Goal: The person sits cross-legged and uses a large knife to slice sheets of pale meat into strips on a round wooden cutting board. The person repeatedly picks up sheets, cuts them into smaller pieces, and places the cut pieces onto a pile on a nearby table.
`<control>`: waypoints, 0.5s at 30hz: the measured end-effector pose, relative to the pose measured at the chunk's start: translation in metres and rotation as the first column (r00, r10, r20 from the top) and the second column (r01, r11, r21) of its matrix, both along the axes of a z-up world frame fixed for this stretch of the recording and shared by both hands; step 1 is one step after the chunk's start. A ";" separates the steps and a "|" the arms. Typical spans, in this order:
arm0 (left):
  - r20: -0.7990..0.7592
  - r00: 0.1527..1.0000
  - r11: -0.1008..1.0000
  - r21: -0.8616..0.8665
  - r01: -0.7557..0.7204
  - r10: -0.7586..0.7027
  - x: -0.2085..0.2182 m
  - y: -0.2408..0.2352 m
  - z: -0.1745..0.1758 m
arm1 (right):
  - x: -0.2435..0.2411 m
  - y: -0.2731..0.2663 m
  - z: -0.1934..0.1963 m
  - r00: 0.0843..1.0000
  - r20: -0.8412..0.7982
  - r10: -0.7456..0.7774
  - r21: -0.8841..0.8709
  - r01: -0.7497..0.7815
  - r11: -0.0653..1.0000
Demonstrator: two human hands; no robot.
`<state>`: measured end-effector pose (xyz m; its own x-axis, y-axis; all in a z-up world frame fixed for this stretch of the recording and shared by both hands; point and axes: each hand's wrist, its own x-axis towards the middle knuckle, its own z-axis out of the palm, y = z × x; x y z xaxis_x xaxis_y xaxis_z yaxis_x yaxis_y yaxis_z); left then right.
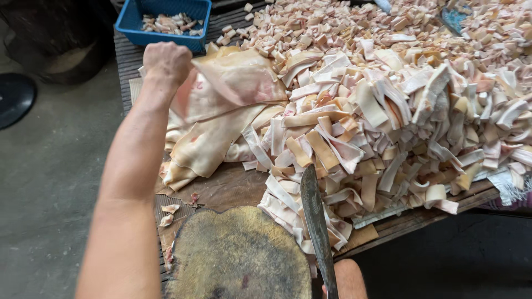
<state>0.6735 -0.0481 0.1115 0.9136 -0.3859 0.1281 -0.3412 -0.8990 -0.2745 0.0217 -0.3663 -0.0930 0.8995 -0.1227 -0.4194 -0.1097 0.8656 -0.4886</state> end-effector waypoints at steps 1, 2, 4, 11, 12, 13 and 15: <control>-0.036 0.999 0.993 -0.116 -0.002 -0.003 -0.013 -0.013 0.032 | 0.001 0.000 -0.003 1.000 0.020 0.011 0.009 -0.012 1.000; -0.072 0.997 0.974 -0.229 -0.001 -0.015 -0.028 -0.026 0.063 | -0.002 0.002 -0.005 0.999 0.035 0.016 0.014 -0.016 1.000; -0.204 0.978 0.899 -0.434 -0.057 -0.037 -0.062 -0.051 0.122 | -0.015 0.005 -0.002 0.996 0.076 0.037 0.026 -0.040 0.999; -0.176 0.926 0.648 -0.756 0.089 -0.333 -0.172 -0.117 0.203 | -0.063 -0.013 0.009 0.955 0.104 0.278 0.027 -0.282 0.959; -0.103 0.919 0.611 -0.774 0.166 -0.380 -0.183 -0.124 0.194 | -0.074 -0.017 0.020 0.949 0.063 0.310 0.015 -0.311 0.950; -0.142 0.897 0.635 -0.753 0.176 -0.418 -0.202 -0.125 0.175 | -0.076 -0.018 0.028 0.949 -0.031 0.314 -0.017 -0.314 0.949; -0.323 0.862 0.772 -0.625 0.116 -0.391 -0.257 -0.130 0.114 | -0.085 -0.018 0.046 0.957 -0.080 0.279 -0.029 -0.282 0.959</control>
